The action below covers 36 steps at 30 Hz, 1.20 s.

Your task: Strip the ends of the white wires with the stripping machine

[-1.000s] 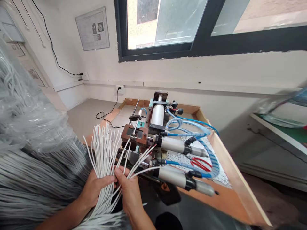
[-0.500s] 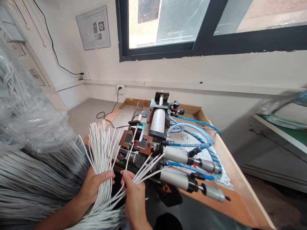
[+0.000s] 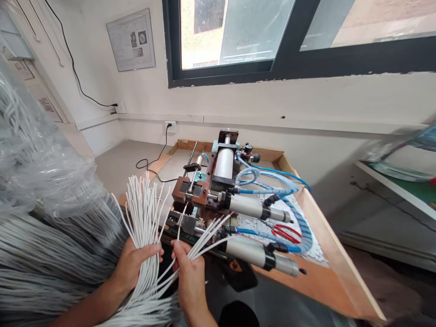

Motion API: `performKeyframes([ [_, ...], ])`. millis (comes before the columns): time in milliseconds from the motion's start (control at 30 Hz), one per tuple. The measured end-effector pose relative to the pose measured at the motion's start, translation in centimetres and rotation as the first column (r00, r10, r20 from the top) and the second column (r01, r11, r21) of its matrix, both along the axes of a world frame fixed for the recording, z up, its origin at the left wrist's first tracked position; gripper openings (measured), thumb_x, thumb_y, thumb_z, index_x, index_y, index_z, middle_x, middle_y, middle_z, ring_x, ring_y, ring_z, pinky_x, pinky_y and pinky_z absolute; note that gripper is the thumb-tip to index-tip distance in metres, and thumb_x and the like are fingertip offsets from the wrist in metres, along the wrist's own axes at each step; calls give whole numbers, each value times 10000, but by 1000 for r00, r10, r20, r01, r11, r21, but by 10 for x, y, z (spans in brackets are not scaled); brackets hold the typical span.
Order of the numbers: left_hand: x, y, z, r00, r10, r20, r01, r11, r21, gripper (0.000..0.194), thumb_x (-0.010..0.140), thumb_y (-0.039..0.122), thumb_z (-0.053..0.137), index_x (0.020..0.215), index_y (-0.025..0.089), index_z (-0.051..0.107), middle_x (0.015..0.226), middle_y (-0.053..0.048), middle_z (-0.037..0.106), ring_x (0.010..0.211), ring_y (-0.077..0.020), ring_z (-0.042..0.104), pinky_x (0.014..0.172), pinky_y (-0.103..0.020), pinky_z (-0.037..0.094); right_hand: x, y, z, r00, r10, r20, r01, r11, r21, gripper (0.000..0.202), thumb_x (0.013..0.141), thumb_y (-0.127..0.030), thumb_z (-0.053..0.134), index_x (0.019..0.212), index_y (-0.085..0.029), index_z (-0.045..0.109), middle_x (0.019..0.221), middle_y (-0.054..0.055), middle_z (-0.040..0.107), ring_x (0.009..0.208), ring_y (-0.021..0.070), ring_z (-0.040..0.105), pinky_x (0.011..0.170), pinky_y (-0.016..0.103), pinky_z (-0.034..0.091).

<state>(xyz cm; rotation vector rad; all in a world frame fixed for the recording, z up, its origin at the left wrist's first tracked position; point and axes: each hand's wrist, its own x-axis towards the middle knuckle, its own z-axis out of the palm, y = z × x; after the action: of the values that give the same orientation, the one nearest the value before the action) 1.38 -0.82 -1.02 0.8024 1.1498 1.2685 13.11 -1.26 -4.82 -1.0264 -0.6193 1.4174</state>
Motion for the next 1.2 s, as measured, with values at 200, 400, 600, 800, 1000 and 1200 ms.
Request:
performKeyframes([
  [200, -4, 3, -3, 999, -8, 43, 6, 998, 57, 163, 573, 194, 700, 675, 128, 591, 468, 43, 544, 398, -91, 477, 422, -217, 384, 4, -7, -13, 997, 45, 58, -47, 998, 44, 272, 695, -397, 640, 767, -136, 662, 531, -38, 422, 452, 81, 313, 435, 221, 222],
  [400, -7, 6, -1, 990, -46, 136, 40, 998, 50, 236, 594, 179, 685, 800, 137, 578, 512, 44, 556, 397, -94, 495, 385, -214, 385, 13, -23, -26, 965, 264, -6, -263, 964, 39, 255, 683, -393, 654, 716, -140, 663, 492, -46, 418, 428, 61, 283, 422, 207, 199],
  [600, -9, 3, 6, 994, -61, 92, 54, 995, 78, 222, 585, 182, 696, 780, 133, 602, 660, -21, 650, 600, -165, 610, 397, -201, 403, 10, -39, -26, 914, 404, -29, -405, 914, -3, 275, 663, -407, 667, 700, -134, 666, 471, -53, 400, 418, 52, 256, 417, 204, 165],
  [800, -16, -5, -1, 992, -54, 112, 47, 997, 67, 237, 557, 153, 701, 774, 130, 610, 671, -8, 637, 550, -146, 600, 389, -197, 401, 3, -54, -31, 891, 444, 95, -441, 896, -56, 343, 662, -461, 650, 726, -123, 664, 484, -49, 393, 429, 56, 256, 430, 213, 163],
  [1000, -19, -17, -2, 987, -112, 116, 103, 991, 80, 161, 567, 122, 677, 716, 121, 617, 627, -8, 629, 521, -120, 567, 401, -191, 409, -4, -66, -24, 833, 478, 280, -478, 875, -73, 471, 744, -575, 485, 724, -129, 634, 515, -40, 370, 455, 73, 259, 444, 224, 173],
  [1200, -13, -19, -1, 987, -100, 123, 99, 995, 17, 200, 524, 101, 700, 703, 117, 614, 596, 11, 614, 463, -93, 529, 393, -189, 405, -5, -64, -12, 793, 487, 366, -504, 862, -55, 586, 778, -643, 303, 672, -150, 602, 512, -32, 368, 461, 92, 271, 449, 233, 184],
])
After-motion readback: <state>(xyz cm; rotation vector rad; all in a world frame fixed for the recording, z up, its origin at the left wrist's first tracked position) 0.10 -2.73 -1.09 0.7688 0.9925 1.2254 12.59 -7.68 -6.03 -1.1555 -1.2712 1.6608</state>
